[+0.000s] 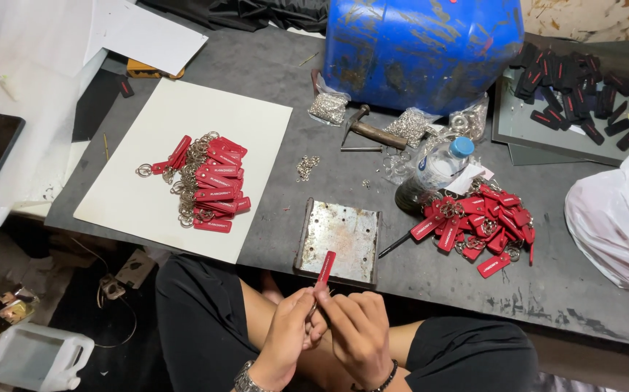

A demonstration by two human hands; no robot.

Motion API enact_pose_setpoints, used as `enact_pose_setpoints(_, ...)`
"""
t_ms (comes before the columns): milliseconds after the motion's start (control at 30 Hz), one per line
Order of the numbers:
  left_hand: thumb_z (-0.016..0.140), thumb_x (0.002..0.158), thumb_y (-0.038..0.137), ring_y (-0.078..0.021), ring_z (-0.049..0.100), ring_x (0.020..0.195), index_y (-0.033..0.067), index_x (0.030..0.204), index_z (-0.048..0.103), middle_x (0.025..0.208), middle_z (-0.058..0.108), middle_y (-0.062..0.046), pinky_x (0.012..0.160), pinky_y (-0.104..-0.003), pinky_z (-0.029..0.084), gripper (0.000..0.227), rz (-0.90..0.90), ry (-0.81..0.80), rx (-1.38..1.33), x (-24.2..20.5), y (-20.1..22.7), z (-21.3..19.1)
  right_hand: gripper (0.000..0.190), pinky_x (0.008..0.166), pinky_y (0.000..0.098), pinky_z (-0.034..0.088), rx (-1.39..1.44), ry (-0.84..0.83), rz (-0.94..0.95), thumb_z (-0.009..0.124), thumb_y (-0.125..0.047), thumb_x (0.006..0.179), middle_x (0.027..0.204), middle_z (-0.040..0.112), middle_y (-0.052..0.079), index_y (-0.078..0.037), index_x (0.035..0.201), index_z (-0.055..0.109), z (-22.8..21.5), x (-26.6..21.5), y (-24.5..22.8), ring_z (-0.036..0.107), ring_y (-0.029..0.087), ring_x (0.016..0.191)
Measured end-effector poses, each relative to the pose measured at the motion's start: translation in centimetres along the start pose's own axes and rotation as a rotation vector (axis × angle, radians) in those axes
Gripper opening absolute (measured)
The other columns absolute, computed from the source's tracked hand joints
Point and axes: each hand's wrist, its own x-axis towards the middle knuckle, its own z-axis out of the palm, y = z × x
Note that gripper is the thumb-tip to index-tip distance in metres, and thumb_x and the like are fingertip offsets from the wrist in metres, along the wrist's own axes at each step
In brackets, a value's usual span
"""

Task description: Assembling red leather keychains by attaching metal rings and chains to leather tags

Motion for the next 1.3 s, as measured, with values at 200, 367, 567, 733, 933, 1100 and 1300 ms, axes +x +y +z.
enact_pose_setpoints(200, 0.047, 0.106, 0.024, -0.0098, 0.036, 0.042, -0.0009, 0.097, 0.061, 0.054, 0.052, -0.007, 0.041, -0.022, 0.023, 0.030, 0.024, -0.028, 0.137, -0.1, 0.2, -0.2, 0.040, 0.083, 0.0310, 0.046, -0.192, 0.111, 0.064, 0.067, 0.002, 0.082, 0.097, 0.072, 0.000, -0.006, 0.120, 0.074, 0.9, 0.7, 2.8, 0.058, 0.017, 0.082)
enact_pose_setpoints(367, 0.052, 0.104, 0.019, -0.0105, 0.049, 0.048, -0.0018, 0.092, 0.063, 0.060, 0.054, -0.005, 0.045, -0.024, 0.036, 0.027, 0.256, -0.025, 0.351, -0.2, -0.1, -1.1, 0.031, 0.080, 0.0292, 0.049, 0.022, 0.127, 0.402, 0.065, 0.003, 0.085, 0.099, 0.075, 0.004, -0.004, 0.113, 0.075, 0.9, 1.1, 4.0, 0.062, 0.018, 0.083)
enact_pose_setpoints(567, 0.061, 0.095, 0.021, -0.0087, 0.052, 0.041, 0.0049, 0.091, 0.079, 0.049, 0.065, 0.000, 0.043, -0.024, 0.041, 0.025, 0.400, 0.136, 0.817, -1.6, 3.3, -0.7, 0.032, 0.081, 0.0265, 0.053, 0.746, 0.222, 1.138, 0.057, -0.001, 0.097, 0.116, 0.077, 0.015, 0.007, 0.123, 0.073, 1.6, -0.9, 4.7, 0.068, 0.018, 0.092)
enact_pose_setpoints(733, 0.062, 0.094, 0.025, -0.0083, 0.049, 0.040, 0.0066, 0.091, 0.082, 0.046, 0.063, 0.002, 0.042, -0.025, 0.040, 0.027, 0.400, 0.134, 0.893, -1.7, 4.2, -0.9, 0.036, 0.074, 0.0299, 0.048, 0.985, 0.312, 1.332, 0.053, 0.000, 0.100, 0.115, 0.073, 0.020, 0.011, 0.130, 0.069, 1.3, -0.3, 3.5, 0.060, 0.020, 0.083)
enact_pose_setpoints(933, 0.063, 0.094, 0.023, -0.0080, 0.047, 0.040, 0.0051, 0.084, 0.080, 0.046, 0.063, 0.002, 0.042, -0.024, 0.039, 0.026, 0.390, 0.087, 0.855, -1.2, 4.3, -1.8, 0.036, 0.076, 0.0317, 0.051, 0.995, 0.344, 1.347, 0.052, -0.001, 0.099, 0.123, 0.072, 0.022, 0.013, 0.129, 0.067, 1.7, 0.2, 3.4, 0.062, 0.021, 0.087)
enact_pose_setpoints(1100, 0.063, 0.092, 0.024, -0.0100, 0.049, 0.042, 0.0055, 0.079, 0.076, 0.048, 0.062, 0.001, 0.045, -0.026, 0.041, 0.026, 0.418, 0.052, 0.916, -1.0, 4.8, -2.1, 0.035, 0.075, 0.0312, 0.051, 0.995, 0.330, 1.360, 0.054, 0.001, 0.099, 0.119, 0.072, 0.023, 0.013, 0.128, 0.068, 2.5, 0.4, 3.1, 0.059, 0.020, 0.087)
enact_pose_setpoints(1300, 0.064, 0.094, 0.020, -0.0084, 0.047, 0.045, 0.0048, 0.080, 0.073, 0.051, 0.062, 0.002, 0.045, -0.025, 0.040, 0.022, 0.379, -0.011, 0.872, -0.5, 5.5, -2.8, 0.034, 0.067, 0.0261, 0.050, 0.795, 0.148, 1.280, 0.059, -0.005, 0.096, 0.119, 0.080, 0.016, 0.006, 0.123, 0.075, 2.9, 2.2, 1.9, 0.066, 0.016, 0.088)
